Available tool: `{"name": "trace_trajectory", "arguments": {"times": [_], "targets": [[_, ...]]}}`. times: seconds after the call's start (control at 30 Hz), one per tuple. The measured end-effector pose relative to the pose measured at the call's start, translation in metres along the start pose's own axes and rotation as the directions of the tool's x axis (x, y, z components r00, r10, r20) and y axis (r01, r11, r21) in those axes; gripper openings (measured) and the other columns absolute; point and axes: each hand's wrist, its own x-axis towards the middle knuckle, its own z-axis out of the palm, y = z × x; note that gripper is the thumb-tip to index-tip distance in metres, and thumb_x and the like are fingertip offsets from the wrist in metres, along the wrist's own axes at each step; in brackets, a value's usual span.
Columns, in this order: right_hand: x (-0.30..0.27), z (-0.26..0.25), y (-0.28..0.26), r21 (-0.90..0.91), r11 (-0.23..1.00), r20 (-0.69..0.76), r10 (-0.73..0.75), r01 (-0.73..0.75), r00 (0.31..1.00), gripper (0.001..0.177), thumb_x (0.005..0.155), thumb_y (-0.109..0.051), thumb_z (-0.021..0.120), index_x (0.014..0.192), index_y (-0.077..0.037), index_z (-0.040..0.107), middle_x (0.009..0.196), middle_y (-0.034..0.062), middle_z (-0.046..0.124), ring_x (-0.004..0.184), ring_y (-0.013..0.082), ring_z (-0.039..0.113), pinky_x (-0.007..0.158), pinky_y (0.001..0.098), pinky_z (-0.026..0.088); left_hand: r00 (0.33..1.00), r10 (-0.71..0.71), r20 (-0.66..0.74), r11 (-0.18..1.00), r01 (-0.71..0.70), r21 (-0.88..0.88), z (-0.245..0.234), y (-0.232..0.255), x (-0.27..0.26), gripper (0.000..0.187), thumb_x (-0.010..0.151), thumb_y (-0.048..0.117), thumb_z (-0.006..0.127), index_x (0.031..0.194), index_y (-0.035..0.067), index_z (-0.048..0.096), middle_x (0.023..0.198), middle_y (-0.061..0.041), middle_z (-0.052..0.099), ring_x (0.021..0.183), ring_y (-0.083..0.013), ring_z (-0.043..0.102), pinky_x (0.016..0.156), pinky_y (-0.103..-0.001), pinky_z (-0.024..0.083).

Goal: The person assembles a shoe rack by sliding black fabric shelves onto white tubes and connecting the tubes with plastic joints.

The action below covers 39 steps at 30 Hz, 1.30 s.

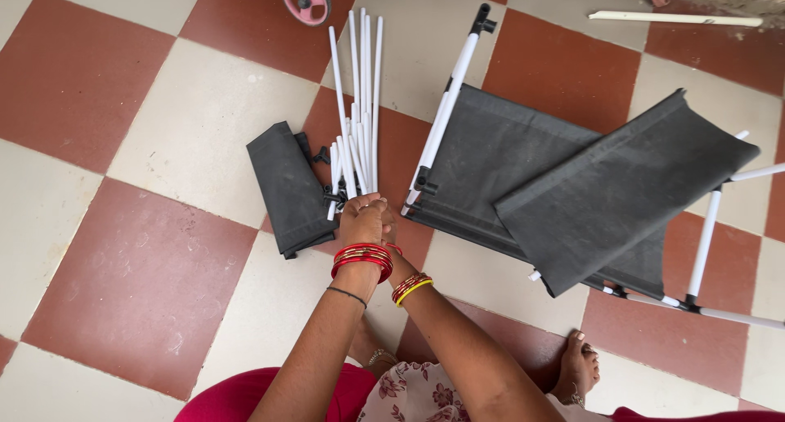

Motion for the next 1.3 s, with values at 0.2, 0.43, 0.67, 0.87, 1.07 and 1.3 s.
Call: {"name": "trace_trajectory", "arguments": {"times": [0.2,0.43,0.67,0.87,1.07,1.3], "targets": [[-0.020,-0.014,-0.010,-0.027,0.989,0.136,-0.139,0.144,0.981,0.026,0.103,-0.028,0.042,0.100,-0.008,0.058,0.081,0.0025,0.062,0.068,0.0149,0.061,0.059,0.0314,0.052,0.995,0.085,0.047,0.996,-0.084,-0.027,0.024,-0.015,0.001,0.020,0.087,0.009,0.063,0.106,0.006,0.069,0.088,-0.004,0.067,0.061,-0.0076,0.054,0.049,-0.023,0.042],[-0.073,-0.032,-0.041,-0.259,0.919,0.102,-0.279,0.296,0.955,0.022,0.098,-0.018,0.054,0.116,-0.007,0.061,0.098,0.0031,0.069,0.087,0.0143,0.069,0.072,0.0305,0.059,0.950,0.310,0.040,0.948,-0.306,-0.089,0.051,-0.012,-0.023,0.013,0.092,0.006,0.058,0.099,0.005,0.069,0.085,-0.004,0.069,0.062,-0.0089,0.056,0.053,-0.023,0.046],[-0.149,-0.065,-0.106,-0.698,0.678,-0.115,-0.425,0.232,0.898,0.020,0.092,-0.018,0.073,0.102,-0.002,0.069,0.094,0.0054,0.076,0.088,0.0140,0.072,0.075,0.0284,0.056,0.875,0.470,0.120,0.880,-0.475,0.020,0.079,-0.020,-0.049,0.012,0.094,0.008,0.057,0.095,0.008,0.070,0.088,0.000,0.067,0.085,-0.0089,0.069,0.067,-0.028,0.054],[-0.180,-0.150,-0.152,-0.569,0.736,-0.266,-0.588,0.368,0.764,0.029,0.088,0.000,0.056,0.108,-0.006,0.076,0.088,0.0013,0.076,0.075,0.0096,0.070,0.065,0.0273,0.057,0.898,0.353,0.262,0.927,-0.374,0.034,0.116,-0.037,-0.055,0.011,0.093,0.007,0.061,0.095,0.008,0.072,0.090,-0.001,0.071,0.084,-0.0094,0.069,0.067,-0.027,0.055],[-0.223,-0.224,-0.195,-0.580,0.770,-0.556,-0.614,0.267,0.560,0.017,0.094,-0.009,0.066,0.109,-0.007,0.074,0.086,0.0036,0.074,0.071,0.0101,0.065,0.064,0.0260,0.053,0.903,0.275,0.330,0.925,-0.341,0.165,0.146,-0.075,-0.044,0.010,0.093,0.008,0.062,0.097,0.008,0.071,0.092,-0.003,0.072,0.078,-0.0111,0.066,0.068,-0.026,0.056],[-0.228,-0.302,-0.190,-0.451,0.878,-0.712,-0.463,0.160,0.528,0.029,0.093,-0.017,0.071,0.120,-0.006,0.067,0.102,0.0076,0.073,0.087,0.0145,0.065,0.079,0.0284,0.052,0.904,0.196,0.380,0.825,-0.362,0.435,0.162,-0.118,-0.030,0.015,0.091,0.009,0.059,0.101,0.007,0.071,0.096,-0.008,0.075,0.071,-0.0164,0.067,0.067,-0.033,0.056]]}}
